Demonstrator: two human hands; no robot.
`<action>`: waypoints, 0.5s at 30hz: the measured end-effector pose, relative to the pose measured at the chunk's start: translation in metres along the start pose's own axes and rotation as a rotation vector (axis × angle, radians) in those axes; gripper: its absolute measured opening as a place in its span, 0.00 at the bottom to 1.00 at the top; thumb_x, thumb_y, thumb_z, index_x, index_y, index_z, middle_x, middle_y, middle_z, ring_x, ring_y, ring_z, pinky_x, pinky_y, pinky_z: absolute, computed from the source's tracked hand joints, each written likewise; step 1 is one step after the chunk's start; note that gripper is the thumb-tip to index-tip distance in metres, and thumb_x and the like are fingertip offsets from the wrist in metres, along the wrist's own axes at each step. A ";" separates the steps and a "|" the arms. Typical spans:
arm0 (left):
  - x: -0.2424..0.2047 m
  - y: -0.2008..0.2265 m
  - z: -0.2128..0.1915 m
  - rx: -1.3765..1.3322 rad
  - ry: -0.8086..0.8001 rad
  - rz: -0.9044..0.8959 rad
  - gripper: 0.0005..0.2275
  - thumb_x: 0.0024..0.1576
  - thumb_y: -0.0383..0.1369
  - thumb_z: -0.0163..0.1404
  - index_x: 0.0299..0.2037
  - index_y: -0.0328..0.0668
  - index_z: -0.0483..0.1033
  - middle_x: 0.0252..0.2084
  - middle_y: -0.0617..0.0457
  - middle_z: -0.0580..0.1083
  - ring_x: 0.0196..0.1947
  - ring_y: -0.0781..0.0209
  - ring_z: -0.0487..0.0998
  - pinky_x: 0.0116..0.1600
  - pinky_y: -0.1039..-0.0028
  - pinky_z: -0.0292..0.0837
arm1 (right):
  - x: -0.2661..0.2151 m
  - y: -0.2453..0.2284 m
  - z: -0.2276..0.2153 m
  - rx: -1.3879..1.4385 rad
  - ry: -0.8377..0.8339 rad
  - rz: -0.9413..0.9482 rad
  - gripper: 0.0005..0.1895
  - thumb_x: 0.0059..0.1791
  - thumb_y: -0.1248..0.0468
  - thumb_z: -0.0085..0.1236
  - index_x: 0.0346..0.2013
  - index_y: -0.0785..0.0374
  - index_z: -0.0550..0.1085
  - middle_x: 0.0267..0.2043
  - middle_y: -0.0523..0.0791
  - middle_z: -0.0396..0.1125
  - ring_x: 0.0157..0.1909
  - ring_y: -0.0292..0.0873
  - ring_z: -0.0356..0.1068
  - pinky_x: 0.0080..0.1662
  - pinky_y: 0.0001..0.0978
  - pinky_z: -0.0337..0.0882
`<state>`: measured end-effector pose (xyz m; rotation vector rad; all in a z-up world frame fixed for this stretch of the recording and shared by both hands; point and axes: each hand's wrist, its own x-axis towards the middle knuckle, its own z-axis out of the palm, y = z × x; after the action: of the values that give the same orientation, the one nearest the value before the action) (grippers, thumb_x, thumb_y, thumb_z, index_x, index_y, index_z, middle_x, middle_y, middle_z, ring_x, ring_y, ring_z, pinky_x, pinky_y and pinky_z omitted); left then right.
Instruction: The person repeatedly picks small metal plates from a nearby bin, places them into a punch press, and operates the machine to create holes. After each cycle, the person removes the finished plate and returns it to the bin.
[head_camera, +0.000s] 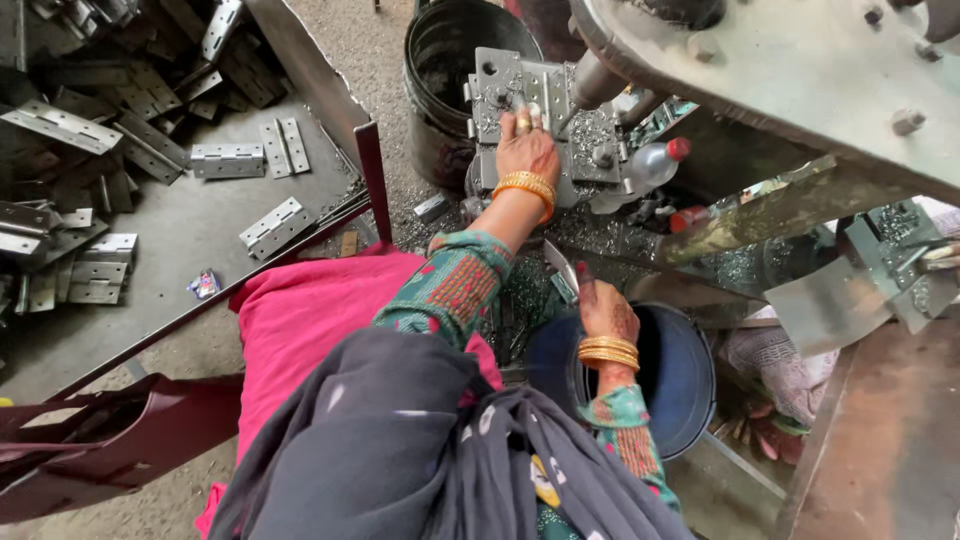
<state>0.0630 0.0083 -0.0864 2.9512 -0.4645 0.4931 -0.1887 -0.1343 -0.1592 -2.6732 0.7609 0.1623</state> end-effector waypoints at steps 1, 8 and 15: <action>0.008 0.004 0.002 0.038 -0.029 0.003 0.19 0.62 0.32 0.37 0.57 0.34 0.76 0.67 0.40 0.68 0.72 0.46 0.60 0.71 0.52 0.46 | 0.001 0.003 0.005 -0.020 0.000 0.026 0.39 0.54 0.31 0.29 0.38 0.57 0.81 0.39 0.58 0.74 0.45 0.67 0.73 0.45 0.60 0.70; -0.020 -0.027 -0.032 -0.309 0.078 -0.033 0.18 0.56 0.31 0.41 0.57 0.37 0.72 0.63 0.43 0.71 0.68 0.49 0.64 0.71 0.50 0.50 | -0.011 -0.003 0.037 0.072 -0.099 0.109 0.46 0.53 0.26 0.30 0.36 0.64 0.79 0.36 0.61 0.73 0.47 0.68 0.73 0.45 0.58 0.71; -0.167 -0.249 -0.031 -0.424 0.197 -0.380 0.13 0.49 0.27 0.52 0.46 0.40 0.75 0.45 0.39 0.75 0.47 0.40 0.75 0.53 0.54 0.71 | -0.011 0.005 0.028 0.117 -0.068 0.058 0.45 0.53 0.28 0.29 0.38 0.64 0.79 0.37 0.61 0.73 0.43 0.70 0.71 0.42 0.61 0.67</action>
<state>-0.0173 0.2953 -0.1283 2.4659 0.0198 0.5484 -0.2007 -0.1226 -0.1843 -2.5235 0.8018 0.2151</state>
